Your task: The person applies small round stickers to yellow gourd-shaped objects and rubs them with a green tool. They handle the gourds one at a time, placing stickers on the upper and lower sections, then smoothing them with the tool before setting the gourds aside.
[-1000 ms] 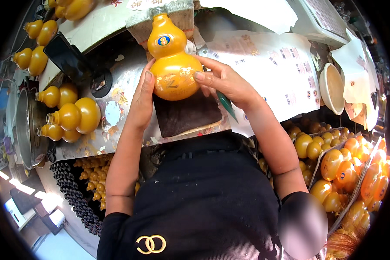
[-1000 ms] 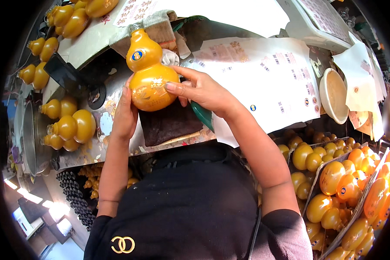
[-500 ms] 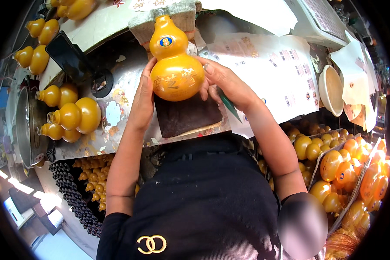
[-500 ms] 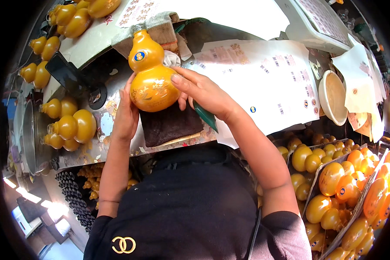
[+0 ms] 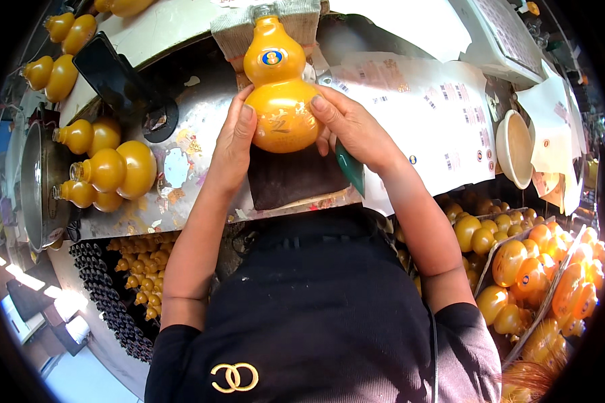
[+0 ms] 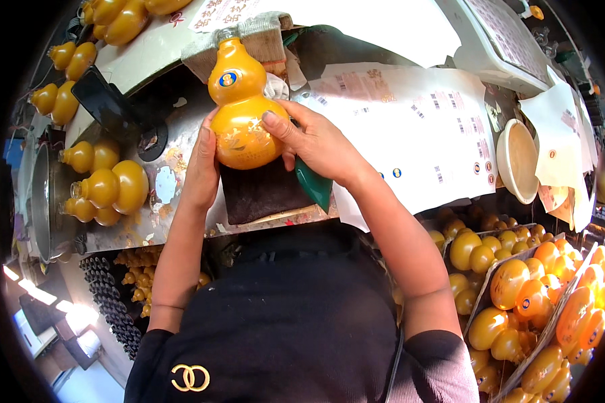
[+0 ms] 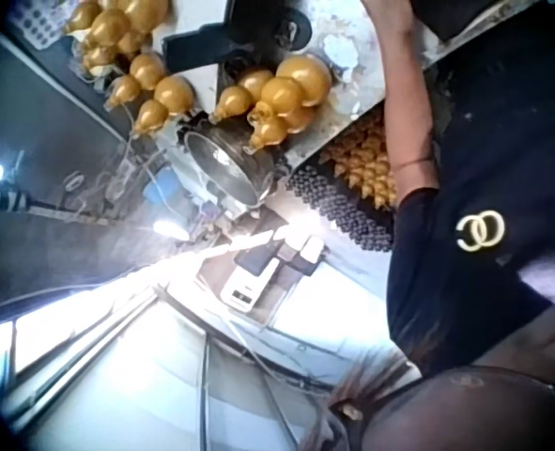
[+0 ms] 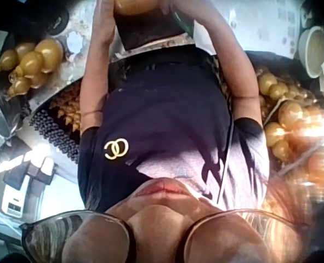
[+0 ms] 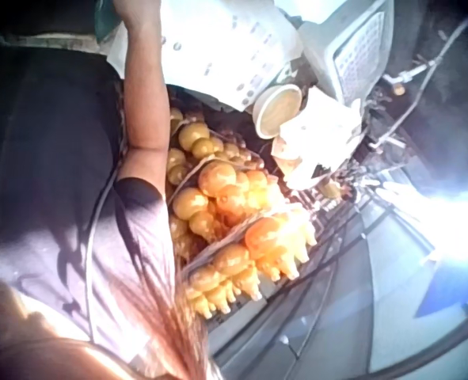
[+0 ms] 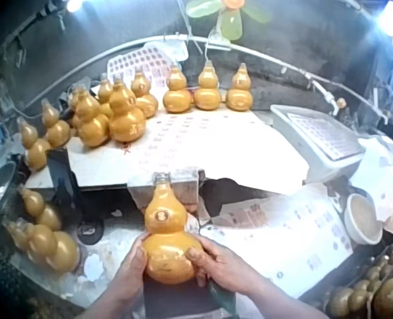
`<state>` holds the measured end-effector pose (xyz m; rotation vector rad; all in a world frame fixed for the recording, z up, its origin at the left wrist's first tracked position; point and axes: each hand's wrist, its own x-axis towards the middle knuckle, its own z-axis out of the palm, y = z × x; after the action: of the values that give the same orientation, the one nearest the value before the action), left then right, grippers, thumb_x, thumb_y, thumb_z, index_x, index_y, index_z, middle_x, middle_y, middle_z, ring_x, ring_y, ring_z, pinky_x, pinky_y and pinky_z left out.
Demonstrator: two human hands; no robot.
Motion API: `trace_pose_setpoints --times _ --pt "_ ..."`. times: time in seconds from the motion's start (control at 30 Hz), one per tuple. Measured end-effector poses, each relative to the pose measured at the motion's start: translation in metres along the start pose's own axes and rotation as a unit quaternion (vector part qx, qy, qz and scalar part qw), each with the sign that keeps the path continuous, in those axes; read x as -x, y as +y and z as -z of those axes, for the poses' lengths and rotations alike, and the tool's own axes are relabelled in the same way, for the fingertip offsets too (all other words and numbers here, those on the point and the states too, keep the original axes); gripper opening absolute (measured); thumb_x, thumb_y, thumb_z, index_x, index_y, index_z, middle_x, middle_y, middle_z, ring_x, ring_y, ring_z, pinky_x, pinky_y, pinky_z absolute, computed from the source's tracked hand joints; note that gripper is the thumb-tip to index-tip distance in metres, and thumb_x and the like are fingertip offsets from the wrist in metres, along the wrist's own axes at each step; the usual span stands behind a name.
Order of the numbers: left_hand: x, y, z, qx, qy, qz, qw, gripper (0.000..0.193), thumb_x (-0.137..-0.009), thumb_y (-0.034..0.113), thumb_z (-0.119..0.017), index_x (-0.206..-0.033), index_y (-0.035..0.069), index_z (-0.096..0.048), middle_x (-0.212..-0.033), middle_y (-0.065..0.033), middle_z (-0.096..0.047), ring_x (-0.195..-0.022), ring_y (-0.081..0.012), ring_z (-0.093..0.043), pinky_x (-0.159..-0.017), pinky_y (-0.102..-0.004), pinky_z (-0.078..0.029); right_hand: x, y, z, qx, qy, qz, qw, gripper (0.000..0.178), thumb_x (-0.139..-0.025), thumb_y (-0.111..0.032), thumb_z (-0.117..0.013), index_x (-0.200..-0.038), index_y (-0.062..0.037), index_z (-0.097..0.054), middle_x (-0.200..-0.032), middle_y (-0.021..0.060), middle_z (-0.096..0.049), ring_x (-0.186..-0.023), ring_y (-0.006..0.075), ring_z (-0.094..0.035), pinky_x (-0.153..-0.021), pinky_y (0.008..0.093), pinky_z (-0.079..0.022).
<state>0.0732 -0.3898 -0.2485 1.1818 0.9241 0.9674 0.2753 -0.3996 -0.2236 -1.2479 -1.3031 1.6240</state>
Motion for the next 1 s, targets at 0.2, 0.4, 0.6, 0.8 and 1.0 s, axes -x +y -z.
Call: trace_pose_setpoints --times 0.2,0.4,0.6,0.8,1.0 --pt "-0.002 -0.006 0.007 -0.014 0.015 0.010 1.000 0.068 -0.097 0.052 -0.040 -0.140 0.000 -0.031 -0.131 -0.0137 -0.047 -0.125 -0.0194 -0.043 -0.106 -0.0311 -0.030 0.003 -0.004 0.005 -0.062 -0.005 -0.071 0.996 0.061 -0.095 -0.050 -0.048 -0.135 -0.0028 -0.045 -0.079 0.0020 -0.058 -0.056 0.0070 -0.051 -0.053 0.0190 -0.041" --pt "-0.005 0.020 -0.012 -0.087 0.038 -0.067 0.993 0.079 -0.083 0.037 -0.067 -0.141 0.000 -0.027 -0.133 -0.0178 -0.043 -0.125 -0.0243 -0.044 -0.104 -0.0351 -0.035 0.002 -0.007 -0.001 0.033 0.024 -0.020 0.999 0.067 -0.090 -0.055 -0.053 -0.125 0.0015 -0.050 -0.076 0.0049 -0.059 -0.060 0.0092 -0.054 -0.059 0.0228 -0.045" --pt "-0.007 0.027 -0.015 -0.008 0.035 -0.009 0.999 0.082 -0.081 0.029 -0.073 -0.141 0.001 -0.026 -0.134 -0.0180 -0.043 -0.126 -0.0249 -0.043 -0.103 -0.0352 -0.037 0.000 -0.010 -0.002 0.003 0.014 -0.019 1.000 0.068 -0.087 -0.056 -0.057 -0.125 -0.0001 -0.052 -0.079 0.0044 -0.058 -0.059 0.0092 -0.052 -0.057 0.0223 -0.044" --pt "-0.007 0.018 0.003 0.007 -0.001 0.018 1.000 0.064 -0.092 0.035 -0.056 -0.140 -0.001 -0.033 -0.134 -0.0137 -0.046 -0.124 -0.0185 -0.045 -0.106 -0.0305 -0.031 -0.001 -0.009 -0.004 0.005 0.013 -0.030 0.999 0.064 -0.088 -0.054 -0.056 -0.124 -0.0006 -0.053 -0.083 0.0050 -0.058 -0.059 0.0089 -0.051 -0.056 0.0212 -0.044" --pt "-0.008 0.014 0.002 0.020 0.000 0.059 0.998 0.062 -0.096 0.042 -0.046 -0.140 -0.001 -0.034 -0.128 -0.0118 -0.051 -0.123 -0.0170 -0.045 -0.105 -0.0289 -0.032 0.000 -0.013 -0.003 -0.019 0.005 -0.048 0.999 0.064 -0.089 -0.055 -0.054 -0.121 0.0001 -0.054 -0.081 0.0041 -0.056 -0.062 0.0092 -0.052 -0.060 0.0227 -0.045"
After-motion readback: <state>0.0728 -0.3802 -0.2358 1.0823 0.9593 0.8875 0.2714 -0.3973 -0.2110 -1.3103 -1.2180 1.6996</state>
